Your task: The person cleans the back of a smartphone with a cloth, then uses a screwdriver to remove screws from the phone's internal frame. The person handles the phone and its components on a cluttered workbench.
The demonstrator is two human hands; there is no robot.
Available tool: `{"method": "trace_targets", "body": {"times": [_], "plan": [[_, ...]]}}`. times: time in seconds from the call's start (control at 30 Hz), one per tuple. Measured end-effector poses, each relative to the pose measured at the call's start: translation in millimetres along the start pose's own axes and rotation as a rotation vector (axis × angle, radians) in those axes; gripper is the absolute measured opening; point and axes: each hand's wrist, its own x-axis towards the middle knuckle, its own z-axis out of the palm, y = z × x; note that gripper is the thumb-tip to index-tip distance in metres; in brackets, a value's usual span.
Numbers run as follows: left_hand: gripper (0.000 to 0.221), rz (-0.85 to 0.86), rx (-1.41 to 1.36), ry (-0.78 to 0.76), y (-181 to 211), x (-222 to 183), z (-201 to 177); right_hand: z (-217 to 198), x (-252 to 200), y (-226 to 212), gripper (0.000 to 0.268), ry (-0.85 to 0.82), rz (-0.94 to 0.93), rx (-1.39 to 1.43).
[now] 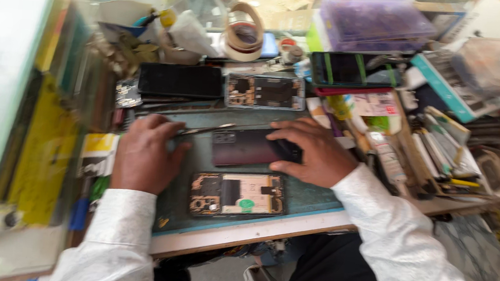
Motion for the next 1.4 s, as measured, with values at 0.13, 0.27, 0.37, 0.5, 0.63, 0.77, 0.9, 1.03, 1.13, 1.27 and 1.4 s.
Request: {"method": "trace_targets", "body": {"times": [0.13, 0.27, 0.37, 0.5, 0.63, 0.77, 0.9, 1.03, 1.13, 1.27, 1.4], "plan": [[0.016, -0.163, 0.102, -0.080, 0, 10, 0, 9, -1, -4, 0.053, 0.028, 0.043, -0.020], [0.011, -0.181, 0.157, -0.079, -1, 11, -3, 12, -5, -9, 0.049, 0.050, 0.031, -0.076], [0.009, -0.187, 0.187, -0.009, -3, 9, -3, 0, -14, -10, 0.044, 0.085, 0.030, -0.089], [0.010, -0.296, 0.210, 0.010, -8, 4, -3, -48, -52, -5, 0.029, 0.115, 0.537, -0.075], [0.014, -0.352, 0.251, -0.031, -7, 4, -5, -81, -93, 0, 0.024, 0.160, 0.663, -0.343], [0.030, -0.159, 0.129, 0.003, 7, 3, -17, -71, -110, 1, 0.036, 0.166, 0.787, -0.203], [0.045, -0.056, -0.102, -0.232, 23, -5, -36, -56, -107, 1, 0.045, 0.159, 0.753, -0.212], [0.081, -0.218, -0.082, -0.646, 34, -14, -51, -65, -106, -3, 0.052, 0.178, 0.886, -0.032], [0.089, -0.033, -0.199, -0.517, 37, -19, -54, -66, -104, -8, 0.055, 0.302, 0.728, -0.002], [0.079, -0.150, -0.112, -0.573, 48, -17, -50, -59, -99, -19, 0.056, 0.367, 0.518, 0.077], [0.076, -0.207, -0.059, -0.527, 61, -16, -47, -45, -89, -32, 0.056, 0.354, 0.455, 0.129]]}}
